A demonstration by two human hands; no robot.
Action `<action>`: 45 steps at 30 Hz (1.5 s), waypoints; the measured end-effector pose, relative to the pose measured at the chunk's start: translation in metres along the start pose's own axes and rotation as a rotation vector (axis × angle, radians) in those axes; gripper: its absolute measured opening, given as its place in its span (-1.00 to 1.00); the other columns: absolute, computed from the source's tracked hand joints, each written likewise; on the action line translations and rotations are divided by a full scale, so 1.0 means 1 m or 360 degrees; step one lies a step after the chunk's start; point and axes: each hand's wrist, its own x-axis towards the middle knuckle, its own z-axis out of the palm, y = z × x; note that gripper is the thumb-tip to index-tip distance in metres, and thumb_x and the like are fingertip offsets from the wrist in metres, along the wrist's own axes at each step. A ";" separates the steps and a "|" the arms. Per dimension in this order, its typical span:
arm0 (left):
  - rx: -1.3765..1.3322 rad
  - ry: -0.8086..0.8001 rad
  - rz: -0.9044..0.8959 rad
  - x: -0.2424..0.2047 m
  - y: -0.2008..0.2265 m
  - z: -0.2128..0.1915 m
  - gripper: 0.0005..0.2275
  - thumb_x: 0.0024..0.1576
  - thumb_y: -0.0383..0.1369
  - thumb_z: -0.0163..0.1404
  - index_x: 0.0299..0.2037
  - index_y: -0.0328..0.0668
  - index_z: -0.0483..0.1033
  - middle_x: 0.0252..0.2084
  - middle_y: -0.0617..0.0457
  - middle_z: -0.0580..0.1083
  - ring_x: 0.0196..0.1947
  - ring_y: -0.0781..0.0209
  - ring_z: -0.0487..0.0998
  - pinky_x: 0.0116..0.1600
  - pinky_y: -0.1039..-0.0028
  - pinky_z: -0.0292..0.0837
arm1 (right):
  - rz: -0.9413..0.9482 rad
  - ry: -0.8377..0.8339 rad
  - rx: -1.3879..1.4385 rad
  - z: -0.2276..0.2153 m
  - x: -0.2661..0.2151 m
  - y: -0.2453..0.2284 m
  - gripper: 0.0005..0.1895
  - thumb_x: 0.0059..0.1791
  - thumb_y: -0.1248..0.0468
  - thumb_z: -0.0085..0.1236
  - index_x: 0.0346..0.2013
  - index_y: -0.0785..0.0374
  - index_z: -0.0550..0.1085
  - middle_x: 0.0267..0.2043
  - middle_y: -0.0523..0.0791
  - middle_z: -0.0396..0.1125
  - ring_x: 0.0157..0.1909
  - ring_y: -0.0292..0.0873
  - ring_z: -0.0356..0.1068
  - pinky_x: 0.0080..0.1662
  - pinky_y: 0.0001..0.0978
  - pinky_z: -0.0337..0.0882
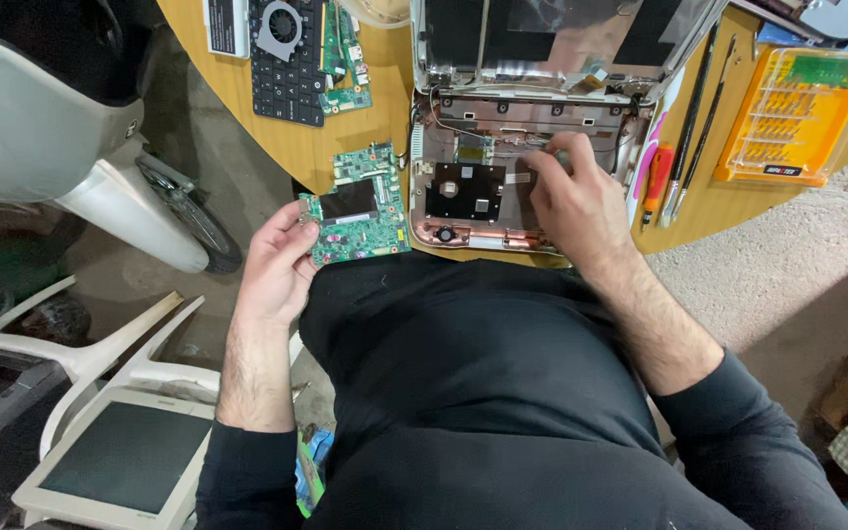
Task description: The person handles a green circuit board, places it into the laptop chassis, brushes the interior, and uses a screwdriver to secure the board. They then connect a ribbon cable to the board.
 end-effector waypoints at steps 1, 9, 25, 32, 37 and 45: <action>-0.0036 -0.0032 0.0010 0.002 -0.005 -0.003 -0.61 0.41 -0.54 0.23 0.45 -0.39 0.60 0.10 -0.26 0.74 0.01 -0.01 0.89 0.10 0.25 0.97 | 0.0003 -0.0021 0.0041 -0.003 0.000 0.000 -0.53 0.05 0.37 0.41 0.23 -0.12 0.72 0.21 -0.19 0.37 -0.22 -0.01 0.74 -0.13 -0.14 0.78; 0.0045 -0.0254 0.0119 -0.004 -0.058 0.061 -0.64 0.38 -0.56 0.30 0.38 -0.31 0.60 0.11 -0.10 0.76 0.08 0.16 0.85 0.20 0.32 0.89 | 0.0661 -0.0445 0.1565 -0.044 -0.019 -0.035 -0.72 0.25 0.28 0.37 0.27 0.20 0.74 0.05 0.02 0.65 0.03 0.03 0.72 0.04 -0.05 0.71; 0.2175 -0.0388 0.1494 -0.027 0.016 0.144 0.18 0.05 -0.21 0.71 0.86 -0.15 0.16 0.74 -0.31 0.34 0.78 -0.39 0.28 0.84 -0.34 0.05 | 0.1048 -0.0494 0.2166 -0.014 -0.009 -0.051 -0.68 0.32 0.42 0.29 0.40 0.32 0.63 -0.09 -0.08 0.64 -0.23 -0.31 0.47 -0.13 -0.37 0.62; 0.2315 -0.0191 0.1578 -0.015 0.033 0.105 0.23 -0.08 -0.44 0.72 0.85 -0.25 0.18 0.61 -0.31 0.48 0.61 -0.35 0.53 0.78 -0.26 0.28 | 0.0852 -0.0604 0.2046 0.003 0.055 -0.103 -0.70 0.32 0.36 0.34 0.37 0.26 0.65 -0.11 -0.10 0.65 -0.18 -0.30 0.49 -0.07 -0.33 0.63; 0.2265 0.0025 0.1292 -0.016 0.047 0.079 -0.01 0.09 -0.47 0.62 0.73 -0.39 0.27 0.38 -0.40 0.56 0.49 -0.38 0.58 0.67 -0.26 0.43 | 0.0551 -0.0589 0.1627 0.000 0.092 -0.130 -0.75 0.36 0.26 0.23 0.28 0.17 0.74 -0.10 -0.02 0.72 -0.15 -0.08 0.68 -0.05 -0.09 0.67; 0.2440 0.0150 0.1310 -0.019 0.057 0.030 -0.02 -0.04 -0.46 0.67 0.64 -0.39 0.39 0.39 -0.32 0.55 0.53 -0.36 0.55 0.64 -0.20 0.44 | -0.0691 0.0223 -0.0080 0.081 0.120 -0.125 -0.78 -0.07 0.24 0.50 -0.17 0.04 0.62 -0.24 -0.16 0.41 -0.03 -0.02 0.36 -0.03 -0.10 0.36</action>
